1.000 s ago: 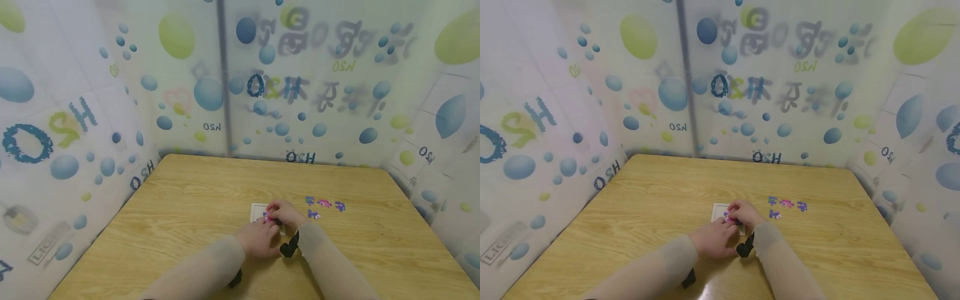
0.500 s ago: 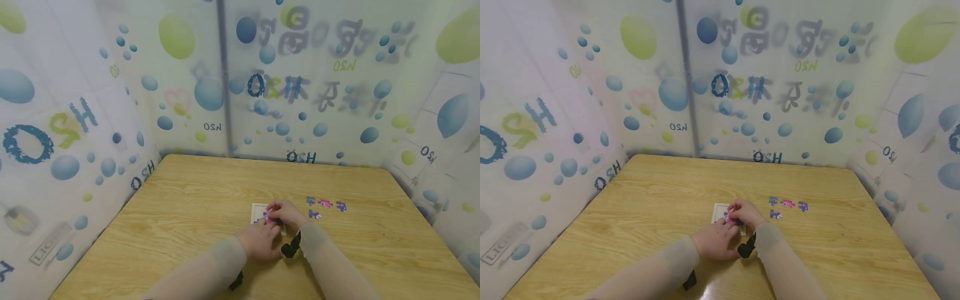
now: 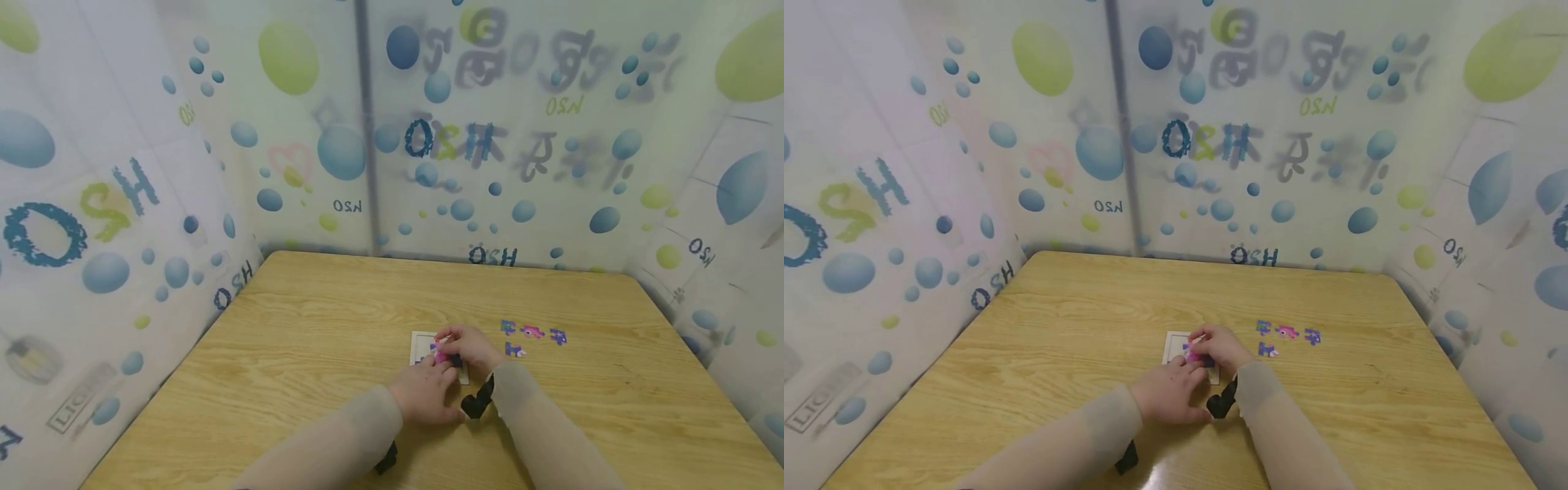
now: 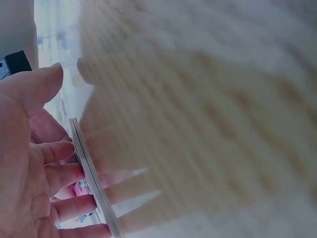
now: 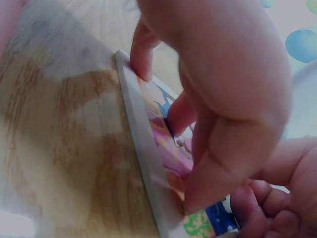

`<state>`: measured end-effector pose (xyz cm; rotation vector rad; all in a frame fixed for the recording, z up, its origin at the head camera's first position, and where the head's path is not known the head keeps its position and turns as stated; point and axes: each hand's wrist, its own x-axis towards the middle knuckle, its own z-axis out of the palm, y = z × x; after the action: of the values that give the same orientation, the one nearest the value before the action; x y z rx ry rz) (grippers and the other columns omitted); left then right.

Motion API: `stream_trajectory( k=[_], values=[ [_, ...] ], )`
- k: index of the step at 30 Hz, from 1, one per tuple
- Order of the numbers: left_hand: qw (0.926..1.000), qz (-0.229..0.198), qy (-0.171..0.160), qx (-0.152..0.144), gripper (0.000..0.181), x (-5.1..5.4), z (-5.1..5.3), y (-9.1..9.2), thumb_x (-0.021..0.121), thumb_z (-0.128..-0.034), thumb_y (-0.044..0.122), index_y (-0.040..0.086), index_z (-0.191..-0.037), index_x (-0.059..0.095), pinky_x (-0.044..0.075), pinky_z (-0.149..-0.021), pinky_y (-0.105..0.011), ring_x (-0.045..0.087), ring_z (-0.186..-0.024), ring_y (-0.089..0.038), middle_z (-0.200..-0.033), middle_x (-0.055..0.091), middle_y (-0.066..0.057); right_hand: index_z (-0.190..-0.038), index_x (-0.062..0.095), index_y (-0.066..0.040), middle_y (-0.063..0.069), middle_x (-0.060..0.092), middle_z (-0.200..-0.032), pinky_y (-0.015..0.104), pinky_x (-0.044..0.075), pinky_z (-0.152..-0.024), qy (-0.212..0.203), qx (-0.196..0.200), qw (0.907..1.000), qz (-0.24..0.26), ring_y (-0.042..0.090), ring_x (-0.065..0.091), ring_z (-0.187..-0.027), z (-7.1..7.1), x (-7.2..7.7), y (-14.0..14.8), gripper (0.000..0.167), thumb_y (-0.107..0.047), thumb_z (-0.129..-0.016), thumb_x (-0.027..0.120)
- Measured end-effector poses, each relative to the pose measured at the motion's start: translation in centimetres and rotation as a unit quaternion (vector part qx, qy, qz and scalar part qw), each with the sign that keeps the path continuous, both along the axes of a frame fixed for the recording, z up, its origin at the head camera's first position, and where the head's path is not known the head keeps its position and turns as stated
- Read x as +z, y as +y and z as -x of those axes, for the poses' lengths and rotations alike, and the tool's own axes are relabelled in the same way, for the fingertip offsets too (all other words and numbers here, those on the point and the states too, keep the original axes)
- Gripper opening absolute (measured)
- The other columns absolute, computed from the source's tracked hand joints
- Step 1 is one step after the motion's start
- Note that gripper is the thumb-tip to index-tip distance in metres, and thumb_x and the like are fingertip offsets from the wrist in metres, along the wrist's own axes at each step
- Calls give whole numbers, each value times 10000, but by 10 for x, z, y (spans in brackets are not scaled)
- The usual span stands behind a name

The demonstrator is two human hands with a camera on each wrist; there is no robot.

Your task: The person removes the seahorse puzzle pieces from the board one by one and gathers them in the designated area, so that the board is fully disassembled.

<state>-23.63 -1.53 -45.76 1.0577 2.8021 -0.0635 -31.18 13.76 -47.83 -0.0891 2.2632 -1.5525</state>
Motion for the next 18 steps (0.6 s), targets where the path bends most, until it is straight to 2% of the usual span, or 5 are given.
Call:
stream_trajectory(
  k=[6,14,18],
  values=[
    [9999,92,101,-31,776,0,-1,0,482,-849,718,161,-1389,485,414,-1034,-303,421,-1297,-206,-1466,436,8,-1064,666,-68,78,640,-979,364,412,-829,-19,-190,9997,123,258,534,-912,2,0,1,171,-81,-894,650],
    [9999,13,-107,-9,796,0,1,0,477,-841,735,167,-1398,473,437,-1006,-310,456,-1240,-186,-1453,449,6,-1112,643,-55,92,601,-1051,371,392,-871,-295,-567,9956,681,263,505,-972,-4,4,6,219,-90,-896,644],
    [9999,-29,-162,30,800,-1,1,0,485,-833,739,170,-1396,478,459,-963,-300,476,-1171,-164,-1430,471,13,-1113,637,-41,89,605,-1024,355,395,-857,-166,-464,9968,626,249,507,-955,-3,5,11,220,-89,-898,645]
  ],
)
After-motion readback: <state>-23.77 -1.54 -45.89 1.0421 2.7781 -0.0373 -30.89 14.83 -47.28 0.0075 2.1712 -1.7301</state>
